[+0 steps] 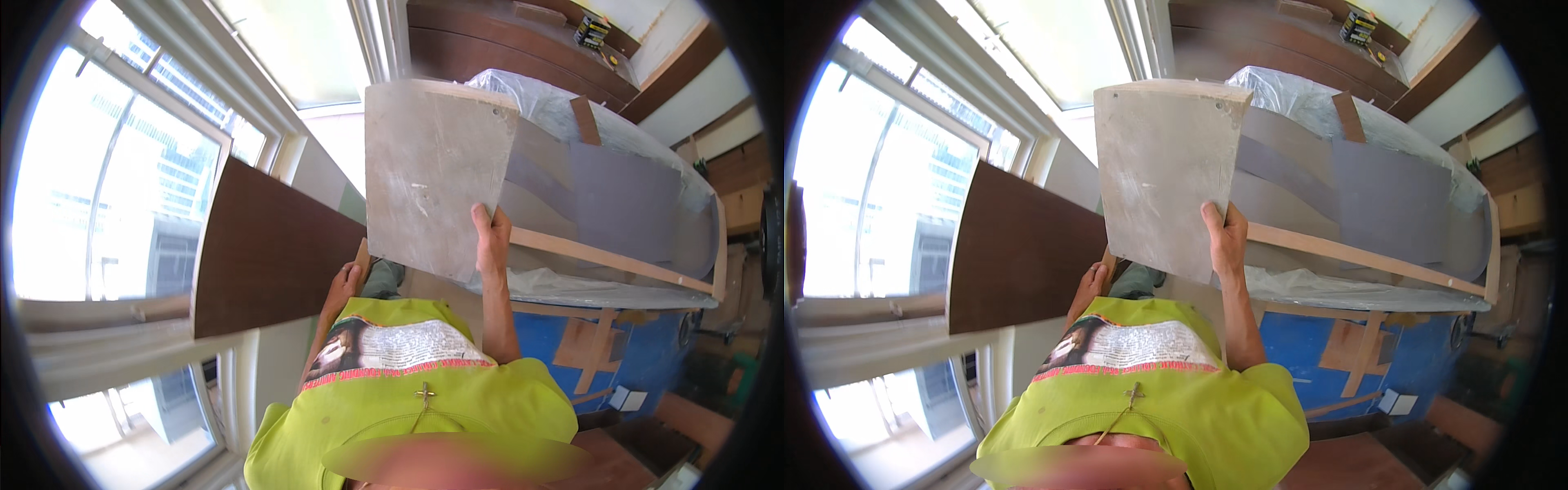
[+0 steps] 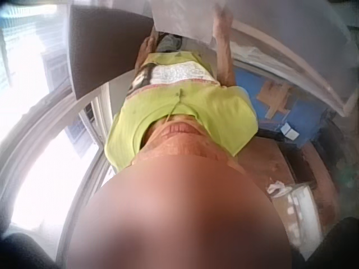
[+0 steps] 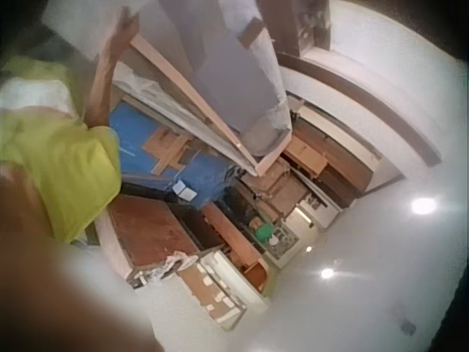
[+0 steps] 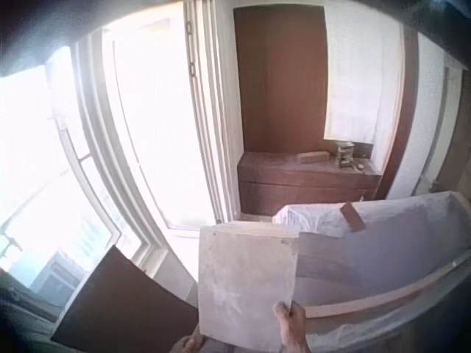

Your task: The person moves around a room under renovation, picks up a wooden block, and uses it to press a wooden panel onto a wall. They repeatedly rub the panel with the block to secure it in place.

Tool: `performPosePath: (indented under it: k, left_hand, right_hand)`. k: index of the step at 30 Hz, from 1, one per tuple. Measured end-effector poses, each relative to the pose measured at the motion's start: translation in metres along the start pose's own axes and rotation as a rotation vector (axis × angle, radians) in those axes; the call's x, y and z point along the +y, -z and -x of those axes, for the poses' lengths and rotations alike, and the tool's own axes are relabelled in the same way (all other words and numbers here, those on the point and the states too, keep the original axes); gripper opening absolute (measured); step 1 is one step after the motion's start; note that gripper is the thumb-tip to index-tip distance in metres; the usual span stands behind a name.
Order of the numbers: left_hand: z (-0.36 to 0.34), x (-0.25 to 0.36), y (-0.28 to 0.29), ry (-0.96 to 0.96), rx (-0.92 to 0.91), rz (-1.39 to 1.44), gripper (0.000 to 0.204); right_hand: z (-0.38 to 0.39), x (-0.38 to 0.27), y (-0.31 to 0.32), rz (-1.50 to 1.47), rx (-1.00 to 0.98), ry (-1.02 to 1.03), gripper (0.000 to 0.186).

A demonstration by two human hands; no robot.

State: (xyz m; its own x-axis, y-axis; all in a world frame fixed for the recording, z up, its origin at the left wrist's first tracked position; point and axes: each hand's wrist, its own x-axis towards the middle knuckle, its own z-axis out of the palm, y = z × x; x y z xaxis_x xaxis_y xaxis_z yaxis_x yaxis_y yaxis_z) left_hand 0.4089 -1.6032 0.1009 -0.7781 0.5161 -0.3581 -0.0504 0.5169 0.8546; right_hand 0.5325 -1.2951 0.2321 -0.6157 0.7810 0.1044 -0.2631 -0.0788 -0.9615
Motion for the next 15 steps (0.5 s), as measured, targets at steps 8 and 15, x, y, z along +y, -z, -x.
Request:
performPosePath:
  k: [8, 15]
  left_hand:
    - [-0.166, 0.060, 0.054, -0.086, -0.068, -0.011, 0.045]
    - [-0.241, 0.087, 0.065, -0.010, -0.014, 0.157, 0.049]
  right_hand:
    - [-0.148, 0.043, -0.093, 0.060, 0.206, 0.040, 0.030]
    - [-0.263, 0.065, -0.109, 0.039, 0.309, -0.006, 0.036]
